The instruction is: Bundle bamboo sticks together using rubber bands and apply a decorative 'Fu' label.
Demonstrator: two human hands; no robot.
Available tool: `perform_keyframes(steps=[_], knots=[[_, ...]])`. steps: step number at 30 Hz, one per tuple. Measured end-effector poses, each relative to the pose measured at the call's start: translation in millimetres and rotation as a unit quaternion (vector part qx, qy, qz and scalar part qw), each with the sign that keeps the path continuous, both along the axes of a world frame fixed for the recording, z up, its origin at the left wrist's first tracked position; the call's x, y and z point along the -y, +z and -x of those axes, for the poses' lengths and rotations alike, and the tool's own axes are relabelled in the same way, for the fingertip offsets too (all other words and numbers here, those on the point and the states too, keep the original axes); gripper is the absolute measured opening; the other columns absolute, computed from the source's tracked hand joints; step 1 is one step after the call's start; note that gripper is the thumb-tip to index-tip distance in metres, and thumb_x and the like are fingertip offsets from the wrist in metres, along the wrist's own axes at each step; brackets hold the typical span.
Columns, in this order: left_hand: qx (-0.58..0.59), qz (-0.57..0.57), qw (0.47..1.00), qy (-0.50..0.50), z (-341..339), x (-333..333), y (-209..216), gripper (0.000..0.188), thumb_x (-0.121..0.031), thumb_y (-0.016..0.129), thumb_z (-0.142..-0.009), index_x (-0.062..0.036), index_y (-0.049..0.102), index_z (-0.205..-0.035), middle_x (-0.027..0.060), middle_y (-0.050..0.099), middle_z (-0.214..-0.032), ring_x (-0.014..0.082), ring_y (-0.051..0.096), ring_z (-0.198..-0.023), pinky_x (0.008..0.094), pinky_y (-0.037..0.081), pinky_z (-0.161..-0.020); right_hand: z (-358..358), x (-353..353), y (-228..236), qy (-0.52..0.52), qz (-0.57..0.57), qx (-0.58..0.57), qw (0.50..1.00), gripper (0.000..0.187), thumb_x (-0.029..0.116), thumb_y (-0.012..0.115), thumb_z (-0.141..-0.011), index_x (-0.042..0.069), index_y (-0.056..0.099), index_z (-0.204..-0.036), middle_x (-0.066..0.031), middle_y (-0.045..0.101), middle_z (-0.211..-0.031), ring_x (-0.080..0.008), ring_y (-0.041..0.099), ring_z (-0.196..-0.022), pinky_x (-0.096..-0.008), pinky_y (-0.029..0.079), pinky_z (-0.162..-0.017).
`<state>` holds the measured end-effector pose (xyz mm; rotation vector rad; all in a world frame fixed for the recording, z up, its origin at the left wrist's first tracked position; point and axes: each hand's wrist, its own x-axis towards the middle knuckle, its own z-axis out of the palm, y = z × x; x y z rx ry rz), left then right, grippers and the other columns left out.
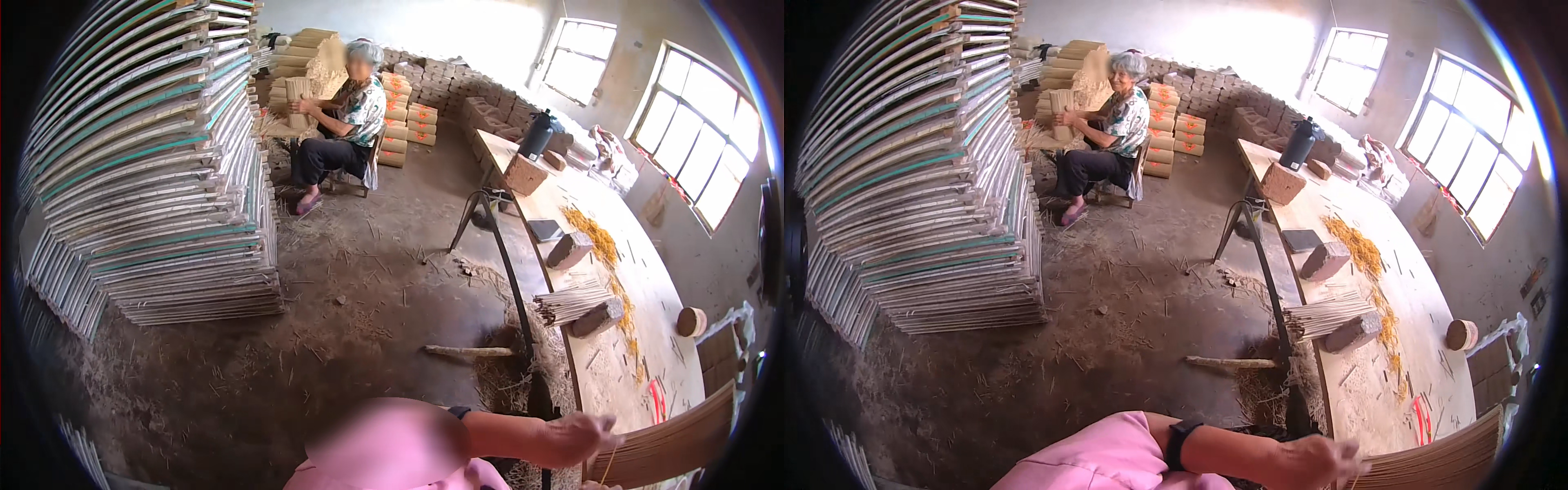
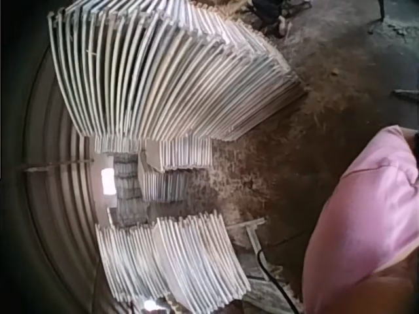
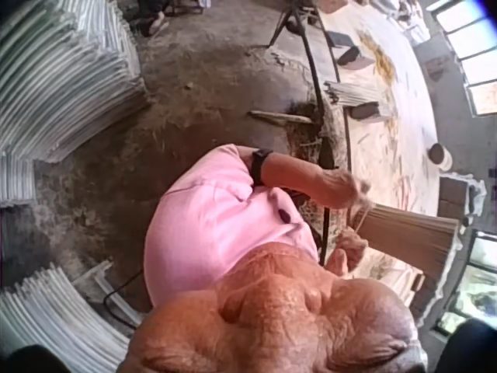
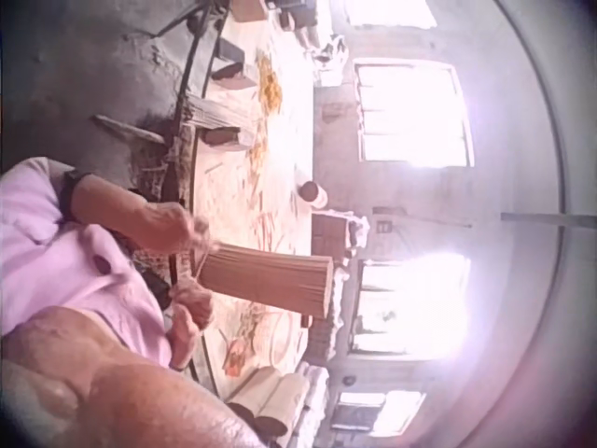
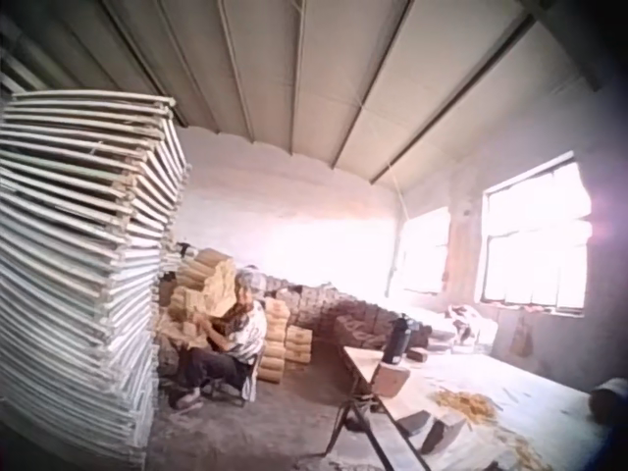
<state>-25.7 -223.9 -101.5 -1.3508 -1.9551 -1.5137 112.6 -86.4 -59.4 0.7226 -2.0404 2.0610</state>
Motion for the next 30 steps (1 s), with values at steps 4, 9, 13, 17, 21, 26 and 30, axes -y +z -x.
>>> perform_keyframes(steps=[4, 9, 13, 17, 21, 26, 30], knots=[[0.022, -0.111, 0.988, 0.107, 22.9, -7.6, -18.0, 0.037, -0.007, 0.057, -0.089, -0.0024, 0.056, -0.126, 0.0129, 0.063, -0.082, 0.0241, 0.064, -0.071, 0.0329, 0.054, -0.069, 5.2, 16.5, 8.1, -0.042, -0.198, 0.095, 0.975, 0.010, 0.005, 0.060, -0.087, 0.002, 0.052, -0.092, -0.0084, 0.051, -0.086, -0.0148, 0.046, -0.073, -0.0277, 0.039, -0.066], [0.532, -0.424, 0.653, -0.332, 37.7, -13.1, 8.3, 0.039, -0.015, 0.058, -0.094, 0.0007, 0.052, -0.129, 0.0093, 0.062, -0.118, 0.0186, 0.060, -0.105, 0.0306, 0.049, -0.093, 28.4, 21.2, 15.4, -0.082, -0.478, -0.072, 0.871, 0.011, 0.001, 0.067, -0.081, 0.003, 0.056, -0.085, -0.0097, 0.051, -0.077, -0.0227, 0.049, -0.068, -0.0337, 0.042, -0.062], [0.329, -0.512, 0.777, -0.163, 73.0, -38.6, -0.7, 0.041, -0.004, 0.057, -0.091, -0.0015, 0.050, -0.131, 0.0172, 0.048, -0.137, 0.0236, 0.051, -0.123, 0.0321, 0.046, -0.099, 11.7, 24.5, 15.2, -0.096, -0.445, -0.061, 0.888, 0.011, 0.001, 0.067, -0.080, 0.002, 0.057, -0.081, -0.0116, 0.052, -0.076, -0.0263, 0.048, -0.066, -0.0349, 0.042, -0.061], [-0.094, -0.228, 0.930, 0.273, 72.7, 30.6, -0.8, 0.059, 0.002, 0.055, -0.086, -0.0053, 0.038, -0.141, 0.0237, 0.051, -0.129, 0.0256, 0.057, -0.116, 0.0282, 0.054, -0.087, -6.2, 3.8, 3.2, -0.091, -0.406, -0.049, 0.908, 0.013, 0.002, 0.069, -0.081, 0.001, 0.056, -0.082, -0.0120, 0.053, -0.076, -0.0257, 0.050, -0.066, -0.0348, 0.041, -0.061], [-0.244, 0.100, 0.911, 0.316, 38.5, 37.6, 30.5, 0.065, -0.007, 0.049, -0.083, -0.0004, 0.029, -0.145, 0.0114, 0.058, -0.086, 0.0148, 0.055, -0.050, 0.0280, 0.046, -0.041, -24.2, -6.8, -9.1, -0.193, -0.351, -0.019, 0.916, 0.005, 0.001, 0.062, -0.086, 0.003, 0.060, -0.090, -0.0103, 0.058, -0.081, -0.0241, 0.053, -0.072, -0.0347, 0.045, -0.068], [-0.321, 0.142, 0.929, 0.114, 0.5, 10.9, 84.5, 0.064, -0.010, 0.053, -0.082, 0.0082, 0.033, -0.140, 0.0071, 0.054, -0.062, 0.0137, 0.051, -0.043, 0.0295, 0.040, -0.035, 5.0, -13.8, 26.2, -0.352, -0.363, -0.116, 0.855, 0.044, 0.002, 0.057, -0.084, -0.003, 0.054, -0.128, -0.0087, 0.059, -0.076, -0.0191, 0.056, -0.068, -0.0323, 0.047, -0.066], [-0.556, 0.352, 0.741, 0.137, -49.1, -2.8, 125.1, 0.041, -0.007, 0.056, -0.077, 0.0071, 0.061, -0.114, 0.0195, 0.063, -0.075, 0.0130, 0.054, -0.049, 0.0253, 0.041, -0.039, -4.5, -27.8, 74.7, -0.369, -0.343, -0.058, 0.862, 0.048, 0.005, 0.060, -0.086, -0.002, 0.049, -0.132, -0.0083, 0.059, -0.087, -0.0154, 0.058, -0.071, -0.0264, 0.048, -0.067]])
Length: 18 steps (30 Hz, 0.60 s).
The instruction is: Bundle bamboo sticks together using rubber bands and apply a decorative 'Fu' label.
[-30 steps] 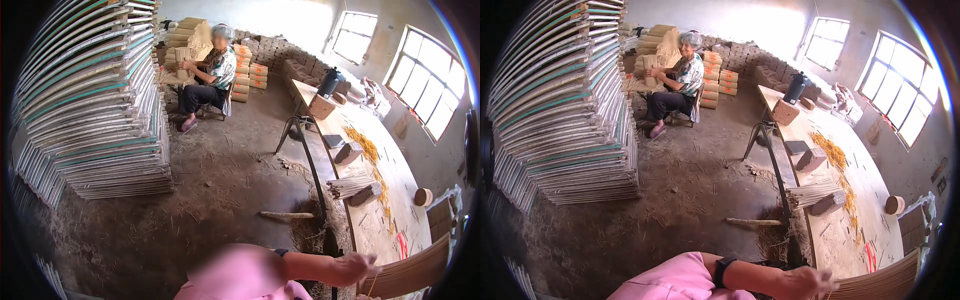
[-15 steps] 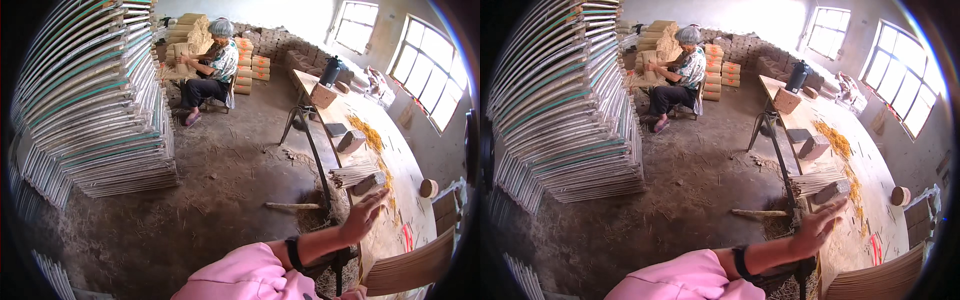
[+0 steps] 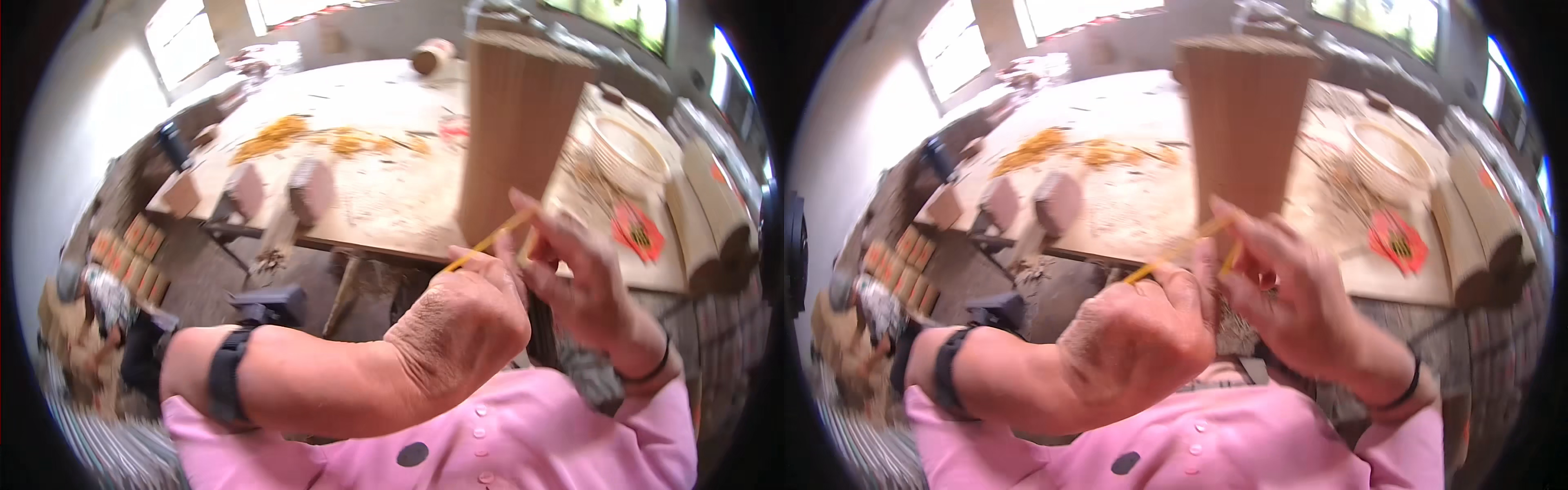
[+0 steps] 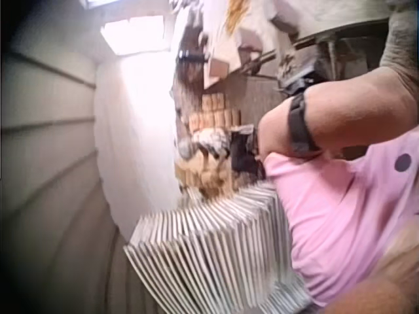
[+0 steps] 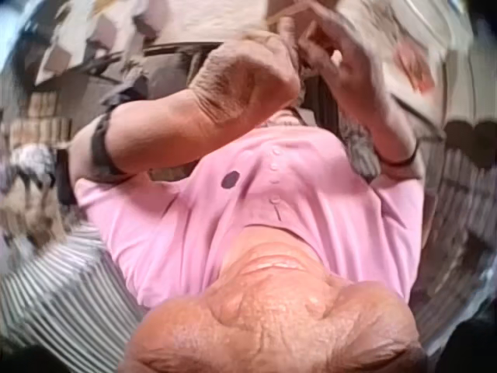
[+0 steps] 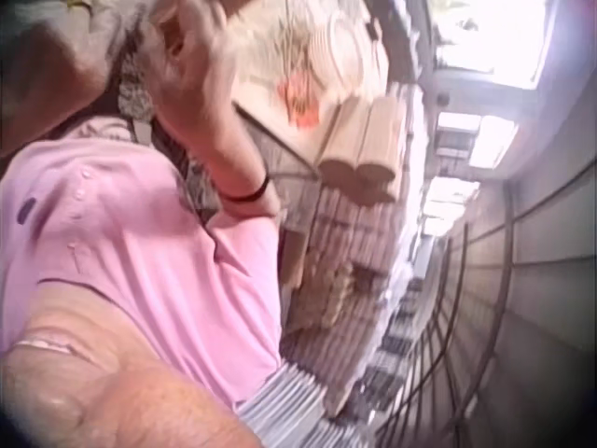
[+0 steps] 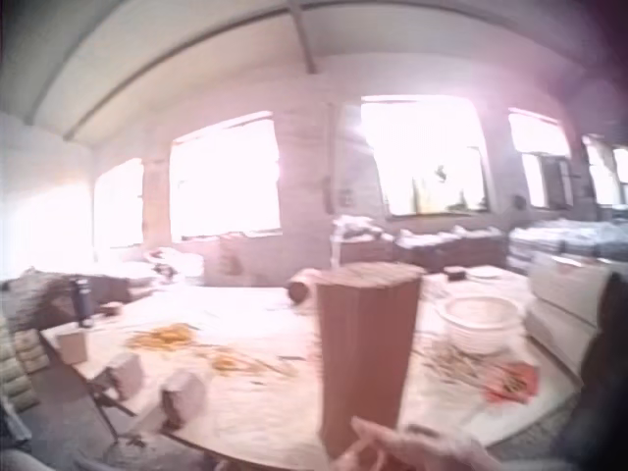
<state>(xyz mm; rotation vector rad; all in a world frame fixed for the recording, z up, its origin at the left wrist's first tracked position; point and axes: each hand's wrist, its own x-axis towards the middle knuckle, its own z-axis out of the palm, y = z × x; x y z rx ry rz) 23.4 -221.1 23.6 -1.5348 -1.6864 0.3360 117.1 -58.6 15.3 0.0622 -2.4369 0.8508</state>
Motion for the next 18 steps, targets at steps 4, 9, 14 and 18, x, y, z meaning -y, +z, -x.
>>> perform_keyframes(steps=[4, 9, 14, 18], knots=[[0.037, 0.426, 0.888, -0.170, -38.7, -41.8, 24.3, 0.015, -0.012, 0.053, -0.078, -0.0034, 0.064, -0.083, 0.0072, 0.060, -0.067, 0.0136, 0.049, -0.049, 0.0302, 0.036, -0.040, -49.7, 17.6, 53.1, 0.094, 0.546, 0.101, 0.826, 0.073, 0.017, 0.066, -0.079, -0.013, 0.035, -0.137, 0.0033, 0.046, -0.061, -0.0036, 0.039, -0.045, -0.0177, 0.032, -0.043], [0.178, 0.388, 0.898, -0.108, -36.3, -45.9, 80.5, 0.016, -0.008, 0.061, -0.080, -0.0026, 0.061, -0.094, 0.0081, 0.059, -0.077, 0.0154, 0.060, -0.074, 0.0247, 0.048, -0.067, -52.4, -8.9, 46.1, 0.005, 0.165, -0.140, 0.976, 0.085, 0.042, 0.063, -0.085, -0.008, 0.026, -0.143, -0.0132, 0.054, -0.111, -0.0148, 0.057, -0.092, -0.0292, 0.044, -0.083], [0.240, -0.030, 0.968, -0.065, 51.0, -52.9, 126.8, 0.085, -0.033, 0.086, -0.058, 0.0055, 0.050, -0.125, 0.0266, 0.063, -0.102, 0.0374, 0.064, -0.088, 0.0375, 0.051, -0.082, -37.2, -89.9, 67.5, -0.183, -0.218, -0.120, 0.951, 0.091, 0.066, 0.041, -0.090, -0.003, 0.022, -0.146, -0.0200, 0.028, -0.150, -0.0271, 0.030, -0.138, -0.0419, 0.023, -0.112], [0.303, -0.021, 0.952, -0.026, 71.0, -76.7, 142.8, 0.110, -0.039, 0.090, -0.054, 0.0102, 0.034, -0.136, 0.0309, 0.056, -0.118, 0.0352, 0.060, -0.108, 0.0344, 0.045, -0.097, -10.9, -106.3, 96.3, -0.193, -0.089, -0.037, 0.976, 0.091, 0.068, 0.039, -0.089, -0.002, 0.023, -0.146, -0.0198, 0.028, -0.150, -0.0265, 0.028, -0.139, -0.0416, 0.021, -0.113]])
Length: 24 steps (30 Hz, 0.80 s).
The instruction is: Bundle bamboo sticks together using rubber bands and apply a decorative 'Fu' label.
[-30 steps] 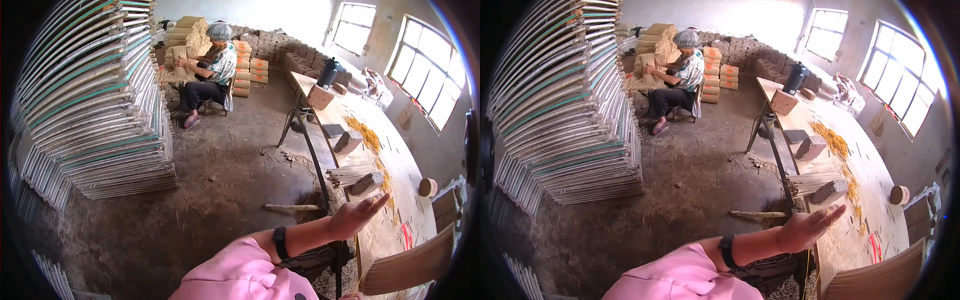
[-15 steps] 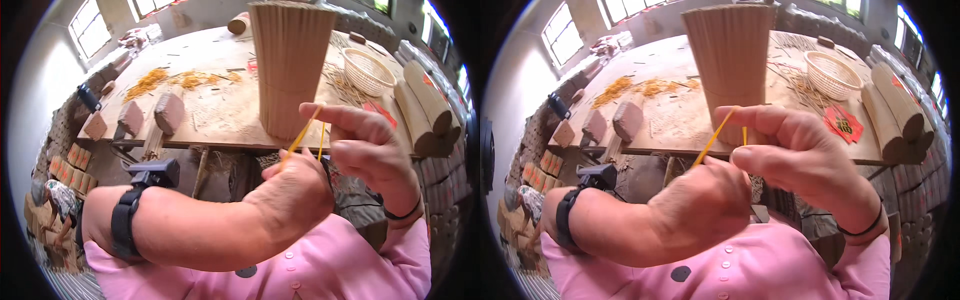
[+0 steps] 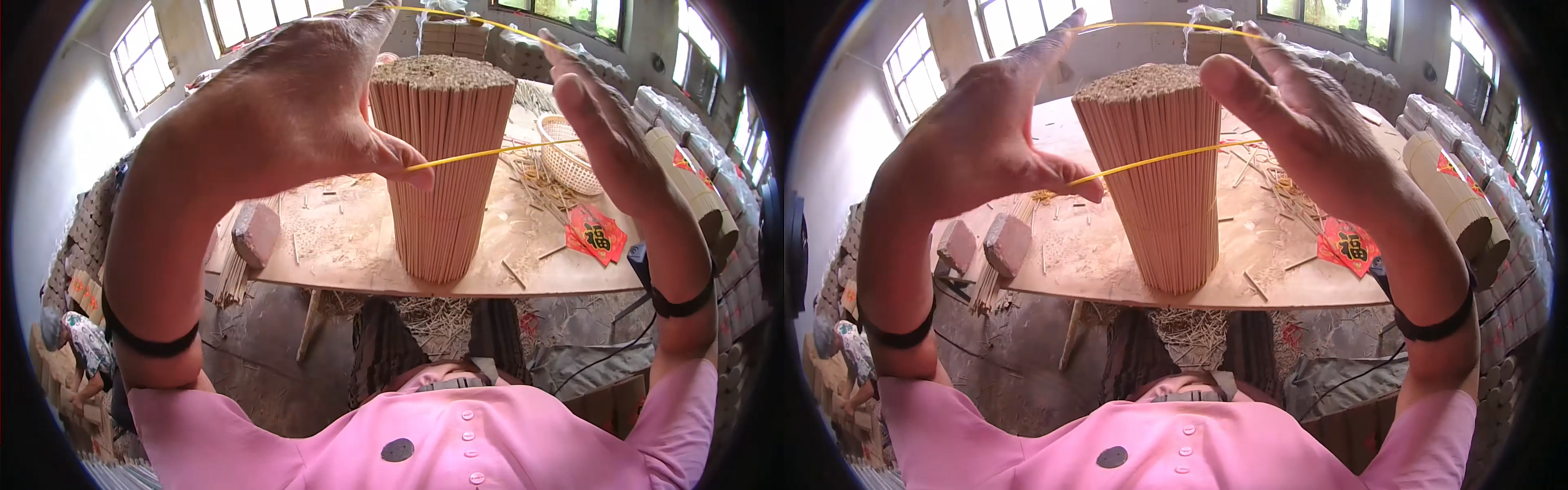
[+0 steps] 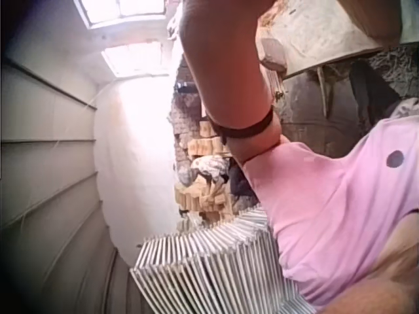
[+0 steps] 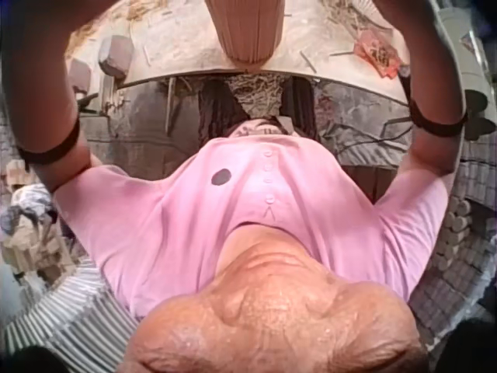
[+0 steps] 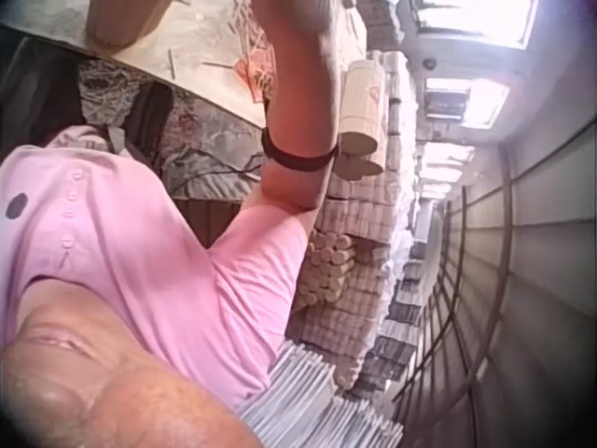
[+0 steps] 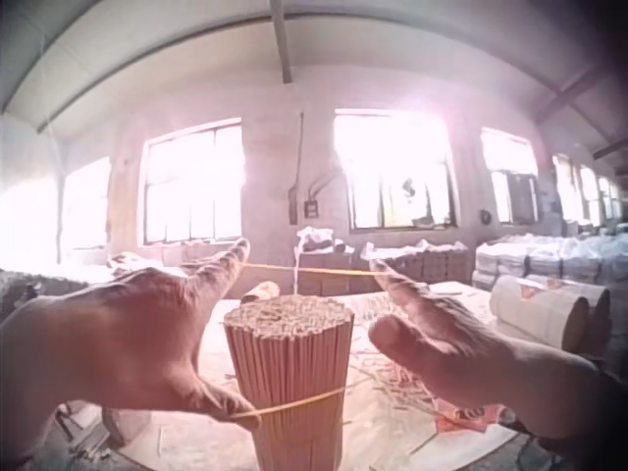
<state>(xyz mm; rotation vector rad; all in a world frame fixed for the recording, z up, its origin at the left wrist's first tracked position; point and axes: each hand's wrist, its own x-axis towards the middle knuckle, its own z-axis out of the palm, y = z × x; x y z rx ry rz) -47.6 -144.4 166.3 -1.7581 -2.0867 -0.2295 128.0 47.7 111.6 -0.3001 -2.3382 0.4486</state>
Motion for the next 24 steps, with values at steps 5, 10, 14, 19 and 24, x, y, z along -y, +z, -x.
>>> perform_keyframes(steps=[5, 10, 14, 19, 24], knots=[[0.237, -0.021, 0.961, -0.138, 48.7, -30.8, -9.9, 0.126, -0.032, 0.092, -0.053, 0.0085, 0.016, -0.144, 0.0271, 0.027, -0.148, 0.0302, 0.027, -0.139, 0.0361, 0.027, -0.112, 35.1, -25.8, 13.0, 0.056, 0.081, 0.023, 0.995, 0.100, 0.076, 0.035, -0.085, -0.003, 0.026, -0.144, -0.0228, 0.028, -0.149, -0.0310, 0.025, -0.140, -0.0414, 0.020, -0.113], [0.186, -0.057, 0.969, -0.154, 66.4, -46.5, -19.1, 0.127, -0.025, 0.093, -0.054, 0.0072, 0.012, -0.146, 0.0281, 0.028, -0.147, 0.0303, 0.027, -0.139, 0.0357, 0.026, -0.112, 56.9, -41.2, 16.4, 0.091, 0.242, 0.071, 0.963, 0.105, 0.080, 0.026, -0.083, -0.001, 0.015, -0.148, -0.0228, 0.016, -0.153, -0.0356, 0.016, -0.142, -0.0458, 0.017, -0.114], [0.336, -0.014, 0.928, -0.162, 68.4, -52.1, -16.8, 0.128, -0.025, 0.093, -0.053, 0.0049, 0.012, -0.147, 0.0270, 0.032, -0.145, 0.0350, 0.026, -0.138, 0.0391, 0.029, -0.110, 72.4, -49.0, 15.3, 0.120, 0.276, 0.060, 0.952, 0.106, 0.081, 0.025, -0.083, -0.002, 0.016, -0.148, -0.0235, 0.017, -0.153, -0.0311, 0.018, -0.142, -0.0399, 0.016, -0.115], [0.300, -0.035, 0.930, -0.210, 72.3, -60.6, -27.4, 0.125, -0.023, 0.093, -0.054, 0.0070, 0.013, -0.146, 0.0237, 0.033, -0.144, 0.0287, 0.034, -0.134, 0.0366, 0.029, -0.110, 84.4, -58.2, 16.6, 0.133, 0.254, 0.073, 0.955, 0.098, 0.075, 0.031, -0.086, -0.001, 0.022, -0.146, -0.0200, 0.025, -0.151, -0.0247, 0.024, -0.140, -0.0361, 0.021, -0.114], [0.284, -0.095, 0.931, -0.209, 76.1, -57.6, -39.8, 0.122, -0.015, 0.092, -0.054, 0.0082, 0.014, -0.145, 0.0203, 0.035, -0.143, 0.0248, 0.039, -0.131, 0.0361, 0.029, -0.110, 87.5, -53.9, 18.7, 0.202, 0.220, 0.069, 0.952, 0.090, 0.069, 0.037, -0.089, -0.002, 0.027, -0.144, -0.0195, 0.033, -0.147, -0.0240, 0.036, -0.134, -0.0360, 0.029, -0.111]])
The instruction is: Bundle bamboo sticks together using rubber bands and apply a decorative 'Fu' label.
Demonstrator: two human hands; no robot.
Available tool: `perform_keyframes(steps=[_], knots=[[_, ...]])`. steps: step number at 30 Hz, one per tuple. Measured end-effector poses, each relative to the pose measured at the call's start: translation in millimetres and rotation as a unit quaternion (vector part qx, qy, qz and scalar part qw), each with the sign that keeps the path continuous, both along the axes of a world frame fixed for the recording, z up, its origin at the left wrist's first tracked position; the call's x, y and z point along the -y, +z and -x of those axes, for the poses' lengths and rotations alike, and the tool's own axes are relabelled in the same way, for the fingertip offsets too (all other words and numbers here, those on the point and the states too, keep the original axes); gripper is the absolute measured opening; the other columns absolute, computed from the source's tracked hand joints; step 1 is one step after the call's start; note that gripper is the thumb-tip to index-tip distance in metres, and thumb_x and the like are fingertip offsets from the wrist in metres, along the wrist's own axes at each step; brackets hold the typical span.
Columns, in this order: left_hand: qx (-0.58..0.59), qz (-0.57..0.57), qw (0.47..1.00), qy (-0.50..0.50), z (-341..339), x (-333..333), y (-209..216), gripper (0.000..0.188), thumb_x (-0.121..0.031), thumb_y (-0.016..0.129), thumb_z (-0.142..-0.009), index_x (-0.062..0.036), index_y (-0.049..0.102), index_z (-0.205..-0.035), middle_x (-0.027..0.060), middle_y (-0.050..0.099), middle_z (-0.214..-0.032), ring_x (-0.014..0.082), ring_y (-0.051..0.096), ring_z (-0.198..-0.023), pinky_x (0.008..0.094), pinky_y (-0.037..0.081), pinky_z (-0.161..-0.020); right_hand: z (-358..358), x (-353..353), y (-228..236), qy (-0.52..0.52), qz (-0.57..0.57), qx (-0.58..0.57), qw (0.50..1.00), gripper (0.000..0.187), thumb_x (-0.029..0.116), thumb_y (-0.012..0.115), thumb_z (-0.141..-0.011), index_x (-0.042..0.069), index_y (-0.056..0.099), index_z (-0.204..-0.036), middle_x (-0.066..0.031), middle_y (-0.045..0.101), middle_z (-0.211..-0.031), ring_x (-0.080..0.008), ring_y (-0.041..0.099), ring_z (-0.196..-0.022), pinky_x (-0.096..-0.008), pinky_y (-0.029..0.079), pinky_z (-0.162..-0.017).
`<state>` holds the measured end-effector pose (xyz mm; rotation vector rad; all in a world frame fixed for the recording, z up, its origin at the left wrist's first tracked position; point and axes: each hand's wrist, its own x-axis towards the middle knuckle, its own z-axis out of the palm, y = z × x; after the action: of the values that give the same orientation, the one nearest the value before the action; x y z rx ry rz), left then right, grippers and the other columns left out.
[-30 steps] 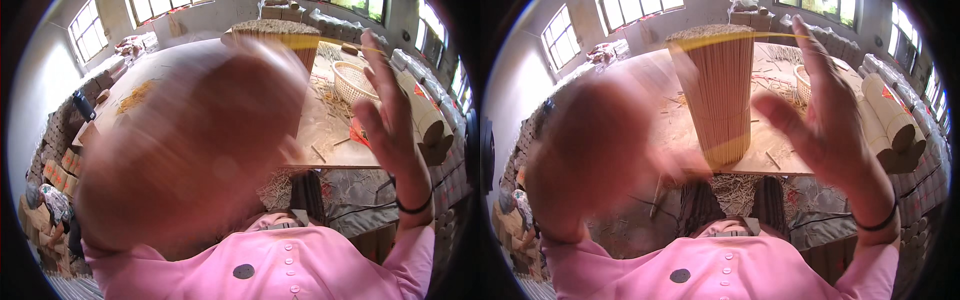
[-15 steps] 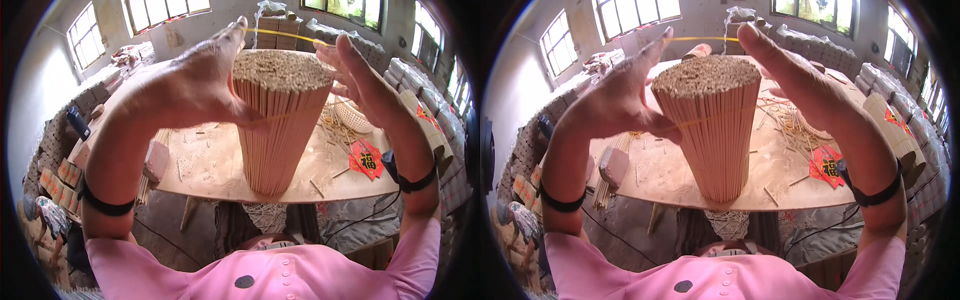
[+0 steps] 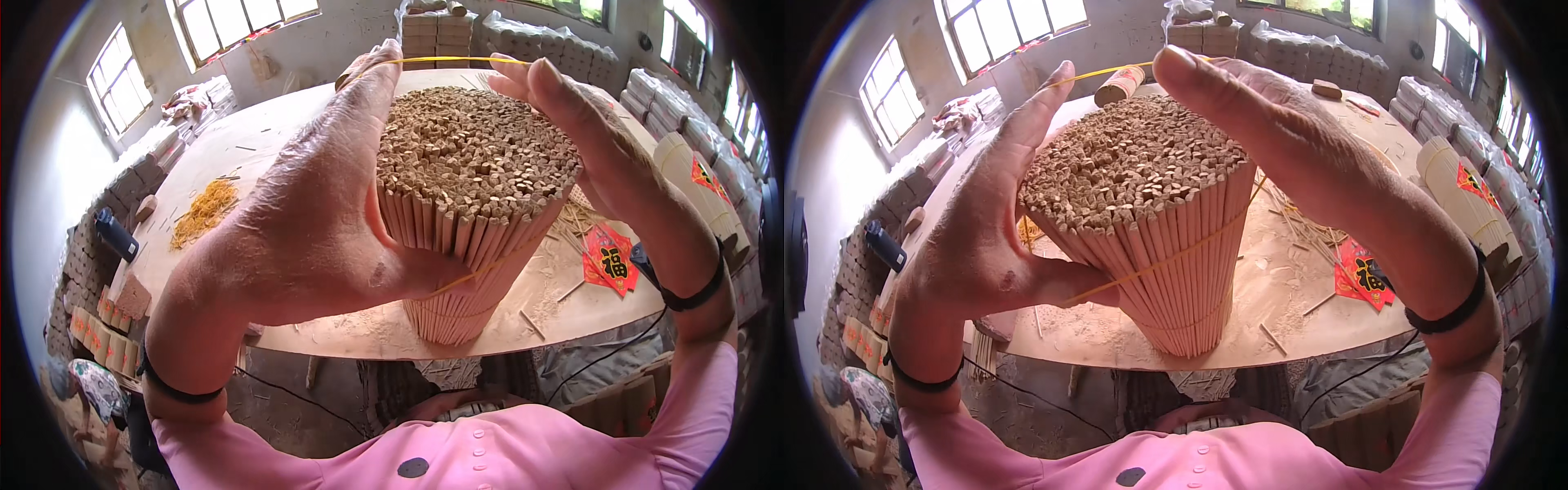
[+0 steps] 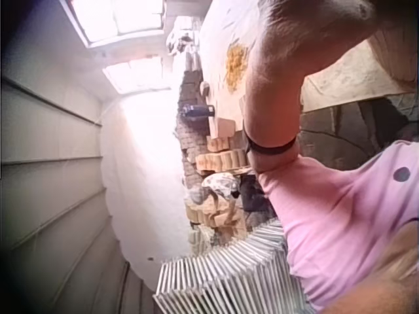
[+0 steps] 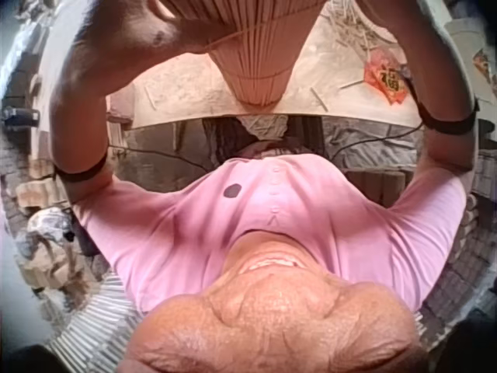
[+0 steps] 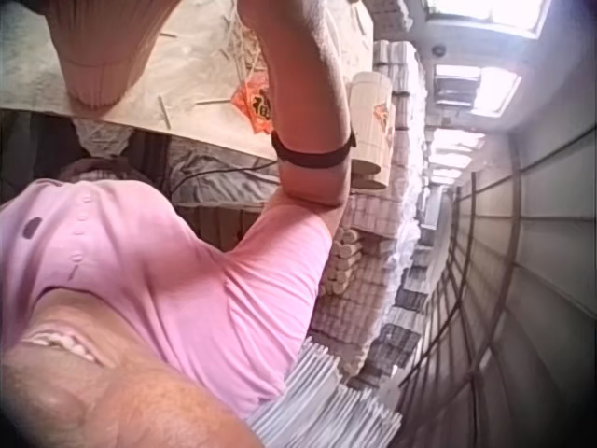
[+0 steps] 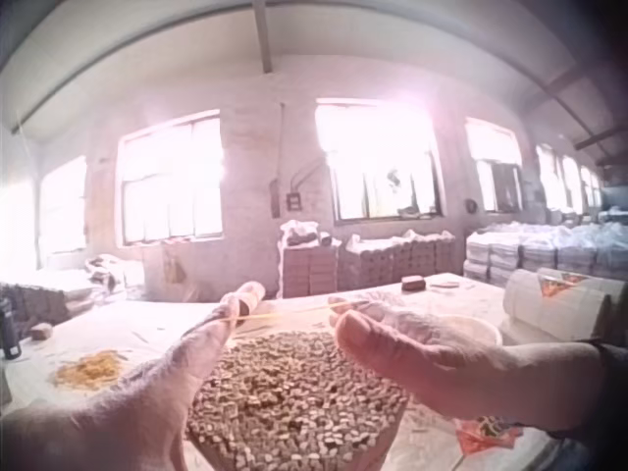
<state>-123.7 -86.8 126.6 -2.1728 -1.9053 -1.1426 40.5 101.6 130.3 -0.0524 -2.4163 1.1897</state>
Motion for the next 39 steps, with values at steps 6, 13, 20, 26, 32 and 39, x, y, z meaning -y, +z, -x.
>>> perform_keyframes(steps=[6, 13, 20, 26, 32, 39], knots=[[0.267, 0.052, 0.948, -0.164, 7.6, -7.3, 4.5, 0.114, -0.026, 0.088, -0.062, 0.0087, 0.017, -0.145, 0.0212, 0.034, -0.144, 0.0271, 0.036, -0.133, 0.0386, 0.027, -0.112, -3.9, 6.9, -0.1, -0.002, 0.085, 0.009, 0.996, 0.092, 0.069, 0.037, -0.089, -0.005, 0.027, -0.143, -0.0230, 0.034, -0.145, -0.0253, 0.038, -0.133, -0.0368, 0.032, -0.110], [0.195, 0.105, 0.974, 0.057, 23.8, -31.9, 30.5, 0.097, -0.069, 0.059, -0.078, 0.0122, 0.044, -0.128, 0.0214, 0.054, -0.122, 0.0190, 0.052, -0.111, 0.0315, 0.040, -0.098, 13.7, -15.7, 11.4, -0.046, 0.157, 0.046, 0.985, 0.102, 0.073, 0.043, -0.084, -0.009, 0.026, -0.142, -0.0240, 0.044, -0.135, -0.0236, 0.049, -0.123, -0.0324, 0.039, -0.103], [0.369, 0.154, 0.916, 0.032, 61.2, -72.3, 18.6, 0.106, -0.080, 0.057, -0.070, 0.0157, 0.050, -0.117, 0.0232, 0.056, -0.101, 0.0283, 0.055, -0.100, 0.0415, 0.045, -0.087, 25.9, -47.8, 24.2, -0.080, 0.237, 0.141, 0.958, 0.097, 0.074, 0.047, -0.082, -0.011, 0.046, -0.127, -0.0180, 0.061, -0.112, -0.0160, 0.062, -0.099, -0.0267, 0.051, -0.087], [0.365, 0.160, 0.913, 0.088, 67.0, -84.6, 8.6, 0.082, -0.071, 0.053, -0.080, 0.0049, 0.062, -0.109, 0.0187, 0.064, -0.100, 0.0185, 0.056, -0.110, 0.0250, 0.040, -0.097, 24.0, -73.9, 9.4, -0.006, 0.311, 0.201, 0.929, 0.084, 0.065, 0.050, -0.086, -0.011, 0.049, -0.123, -0.0180, 0.062, -0.107, -0.0155, 0.061, -0.100, -0.0284, 0.051, -0.088], [0.423, -0.013, 0.894, -0.151, 90.1, -26.5, -37.1, 0.093, -0.068, 0.037, -0.090, 0.0074, 0.023, -0.141, 0.0197, 0.054, -0.131, 0.0285, 0.054, -0.119, 0.0438, 0.035, -0.106, 5.5, 14.8, -41.7, -0.102, 0.324, -0.227, 0.913, 0.041, 0.035, 0.071, -0.083, 0.000, 0.062, -0.101, -0.0139, 0.065, -0.103, -0.0178, 0.066, -0.090, -0.0272, 0.053, -0.076], [0.684, -0.118, 0.706, -0.137, -7.8, -50.8, -128.1, 0.075, -0.063, 0.041, -0.092, 0.0052, 0.055, -0.119, 0.0181, 0.064, -0.110, 0.0268, 0.061, -0.102, 0.0393, 0.046, -0.094, 1.7, 17.6, -177.1, -0.039, 0.262, -0.265, 0.927, 0.084, 0.065, 0.056, -0.081, 0.001, 0.041, -0.133, -0.0130, 0.057, -0.118, -0.0217, 0.055, -0.109, -0.0367, 0.041, -0.096]])
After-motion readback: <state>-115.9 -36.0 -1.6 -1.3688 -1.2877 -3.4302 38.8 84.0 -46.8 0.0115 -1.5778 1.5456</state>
